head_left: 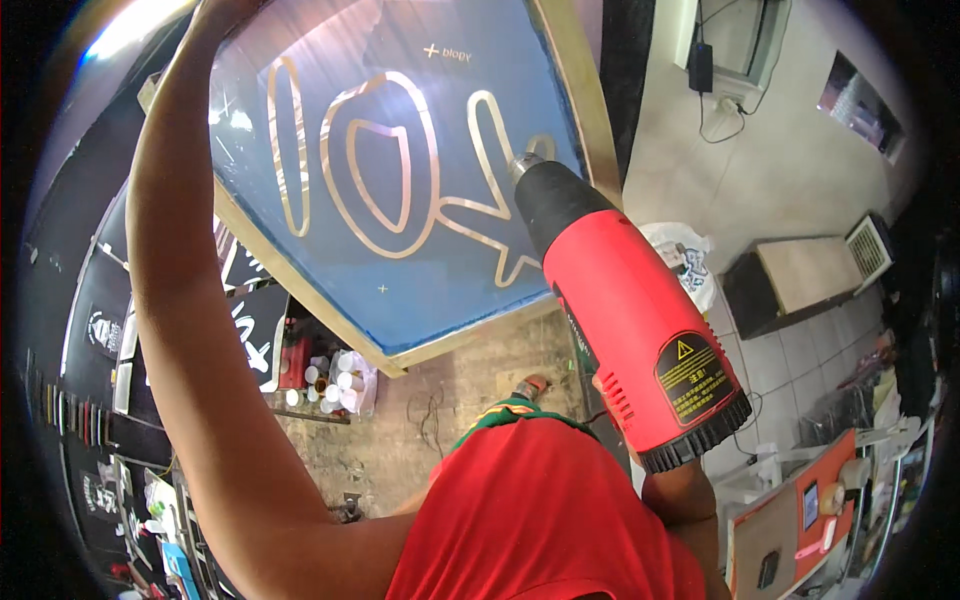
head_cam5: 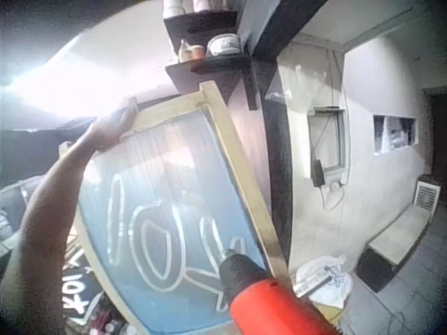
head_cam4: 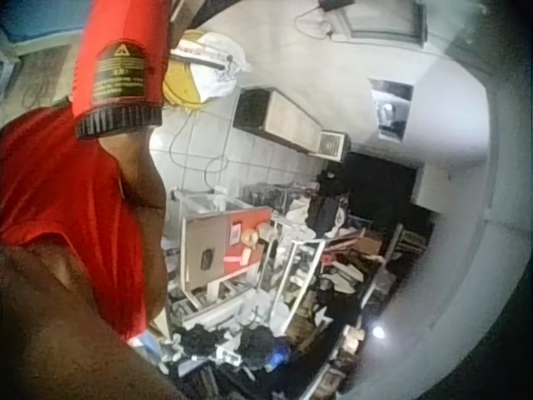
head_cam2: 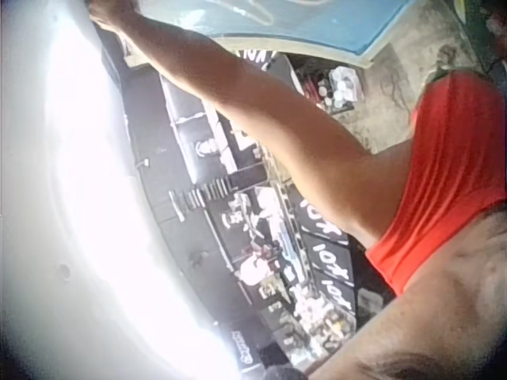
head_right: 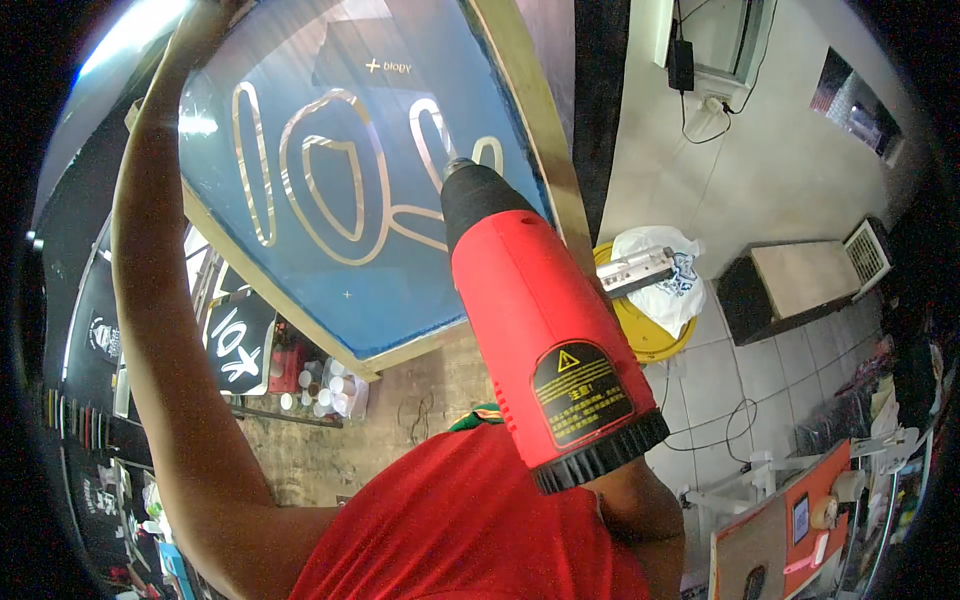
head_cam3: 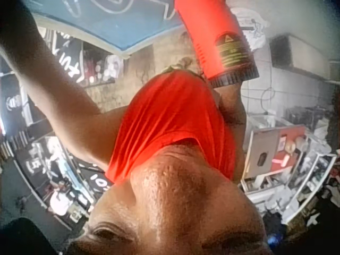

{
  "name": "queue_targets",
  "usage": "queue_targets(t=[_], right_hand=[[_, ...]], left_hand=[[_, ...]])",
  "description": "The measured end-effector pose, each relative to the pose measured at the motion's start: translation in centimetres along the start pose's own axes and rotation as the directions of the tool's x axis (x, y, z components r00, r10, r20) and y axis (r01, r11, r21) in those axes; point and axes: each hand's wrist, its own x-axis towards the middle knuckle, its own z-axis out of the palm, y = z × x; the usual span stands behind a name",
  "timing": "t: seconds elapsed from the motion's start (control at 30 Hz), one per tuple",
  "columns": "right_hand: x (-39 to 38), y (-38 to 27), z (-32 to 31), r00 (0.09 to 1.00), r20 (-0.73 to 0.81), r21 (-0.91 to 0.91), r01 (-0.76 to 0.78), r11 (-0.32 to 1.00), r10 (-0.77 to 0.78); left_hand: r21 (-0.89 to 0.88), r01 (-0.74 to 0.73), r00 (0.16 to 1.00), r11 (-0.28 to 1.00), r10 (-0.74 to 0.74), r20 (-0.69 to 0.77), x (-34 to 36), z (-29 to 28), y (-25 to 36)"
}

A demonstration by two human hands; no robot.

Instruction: The person dries a screen printing frame with a heat gun, places the frame onto a printing table, stirs ink in a container with a spatula, and applies ink onto the screen frame.

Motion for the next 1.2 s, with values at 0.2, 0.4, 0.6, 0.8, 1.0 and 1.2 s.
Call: queue_targets(t=[0.2,0.4,0.6,0.8,1.0,1.2], right_hand=[[1.1,-0.7,-0.1,0.998,0.041,-0.183,0.061,0.981,-0.055],[0.6,-1.6,0.3,0.992,0.073,-0.286,0.118,0.951,-0.102],[-0.2,-2.2,-0.3,0.984,0.116,-0.358,0.166,0.919,-0.133],[0.3,-3.3,-1.2,0.995,0.078,-0.482,0.089,0.872,-0.058],[0.7,-4.1,-2.1,0.983,0.130,-0.683,0.183,0.707,-0.130],[-0.7,-2.3,-3.4,0.969,0.104,-0.828,0.208,0.520,-0.223]], left_hand=[[0.298,0.032,0.991,0.954,0.008,-0.133,1.9,0.2,-1.2],[0.355,0.169,0.984,0.919,-0.134,-0.122,3.2,-0.1,-5.6],[0.997,-0.074,0.966,-0.022,0.248,0.077,4.1,-0.8,-12.3],[0.444,0.322,0.933,0.836,-0.361,0.003,3.7,-2.2,-11.7],[0.684,0.120,0.955,0.720,-0.273,0.119,1.7,-2.8,-7.8],[0.410,0.454,0.867,0.791,-0.498,0.002,-0.2,-3.5,-5.5]])
